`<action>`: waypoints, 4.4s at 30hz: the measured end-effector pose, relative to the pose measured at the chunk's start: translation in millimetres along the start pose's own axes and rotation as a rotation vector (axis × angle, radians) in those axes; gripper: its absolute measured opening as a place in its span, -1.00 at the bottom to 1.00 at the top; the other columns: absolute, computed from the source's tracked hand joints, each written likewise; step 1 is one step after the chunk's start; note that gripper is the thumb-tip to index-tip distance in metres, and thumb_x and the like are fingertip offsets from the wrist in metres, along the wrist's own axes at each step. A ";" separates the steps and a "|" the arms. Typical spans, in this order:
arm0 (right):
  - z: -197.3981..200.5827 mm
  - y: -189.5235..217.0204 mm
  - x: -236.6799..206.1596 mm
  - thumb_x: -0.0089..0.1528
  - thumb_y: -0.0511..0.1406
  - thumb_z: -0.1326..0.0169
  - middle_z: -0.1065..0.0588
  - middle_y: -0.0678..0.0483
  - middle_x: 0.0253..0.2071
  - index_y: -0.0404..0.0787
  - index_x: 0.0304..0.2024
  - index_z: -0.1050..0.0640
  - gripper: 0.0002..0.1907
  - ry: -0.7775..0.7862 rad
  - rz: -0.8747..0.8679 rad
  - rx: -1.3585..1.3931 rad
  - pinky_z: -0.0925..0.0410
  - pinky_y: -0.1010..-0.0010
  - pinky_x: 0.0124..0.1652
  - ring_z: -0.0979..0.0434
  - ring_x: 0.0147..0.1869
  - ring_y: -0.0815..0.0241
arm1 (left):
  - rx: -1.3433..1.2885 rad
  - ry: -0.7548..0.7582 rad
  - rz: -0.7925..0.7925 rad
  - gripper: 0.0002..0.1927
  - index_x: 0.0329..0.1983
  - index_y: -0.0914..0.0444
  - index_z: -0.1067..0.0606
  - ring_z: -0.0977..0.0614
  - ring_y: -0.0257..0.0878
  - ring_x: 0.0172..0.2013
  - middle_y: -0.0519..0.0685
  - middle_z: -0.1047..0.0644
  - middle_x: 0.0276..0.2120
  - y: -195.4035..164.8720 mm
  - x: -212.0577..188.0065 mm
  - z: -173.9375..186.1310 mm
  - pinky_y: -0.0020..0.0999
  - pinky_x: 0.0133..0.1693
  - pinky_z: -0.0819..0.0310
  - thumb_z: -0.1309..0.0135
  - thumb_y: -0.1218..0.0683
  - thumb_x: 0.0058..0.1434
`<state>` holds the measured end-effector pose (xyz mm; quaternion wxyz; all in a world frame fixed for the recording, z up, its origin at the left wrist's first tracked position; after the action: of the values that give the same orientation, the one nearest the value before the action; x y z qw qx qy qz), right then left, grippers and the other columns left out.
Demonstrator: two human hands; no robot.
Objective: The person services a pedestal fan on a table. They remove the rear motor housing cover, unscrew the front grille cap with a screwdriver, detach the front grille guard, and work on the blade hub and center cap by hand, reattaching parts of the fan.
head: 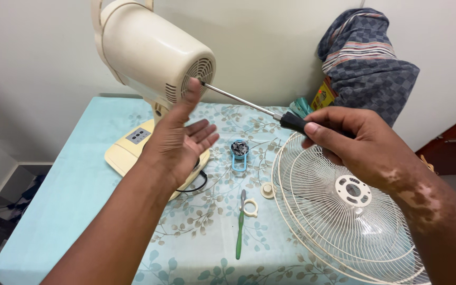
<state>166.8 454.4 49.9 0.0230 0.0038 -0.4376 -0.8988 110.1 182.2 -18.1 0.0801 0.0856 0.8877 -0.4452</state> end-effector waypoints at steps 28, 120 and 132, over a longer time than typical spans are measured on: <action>-30.5 21.5 -14.9 0.14 -0.25 -0.28 -0.38 0.15 -0.64 -0.24 -0.13 -0.57 -0.70 0.050 -0.178 0.167 -0.06 0.48 -0.64 -0.22 -0.64 0.38 | 0.996 -0.289 -0.430 -0.13 0.14 0.35 -0.29 -0.65 -0.06 -0.01 0.17 -0.54 0.03 3.4 98.7 106.7 -0.21 -0.03 -0.57 -0.48 -0.11 -0.10; -166.3 120.2 -160.4 0.39 -0.20 0.00 -0.34 0.04 -0.59 -0.37 -0.31 -0.54 -0.65 -0.050 -0.383 0.670 -0.09 0.51 -0.70 -0.25 -0.63 0.34 | 0.813 0.133 -0.494 -0.17 0.12 0.21 -0.18 -0.74 -0.03 -0.13 0.14 -0.50 -0.03 -170.3 57.9 26.5 -0.09 -0.17 -0.68 -0.46 -0.05 -0.08; -170.6 161.8 -171.0 0.26 -0.26 -0.20 -0.38 0.06 -0.47 -0.28 -0.29 -0.47 -0.78 -0.069 -0.623 0.781 -0.31 0.42 -0.49 -0.35 -0.52 0.28 | 0.824 0.098 -0.443 -0.14 0.17 0.20 -0.19 -0.70 -0.04 -0.11 0.17 -0.50 0.01 -177.0 44.0 25.2 -0.12 -0.09 -0.69 -0.42 -0.08 -0.11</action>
<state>348.3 228.1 69.7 -0.2643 0.1130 -0.7202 -0.6314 29.5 61.3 95.0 -0.0996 -0.0602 0.6365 -0.7624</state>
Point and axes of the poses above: each hand's wrist, its own x-axis towards the middle knuckle, its own z-axis out of the back of the hand, y = z × x, the point moved 2 cm from there along x, towards the middle knuckle
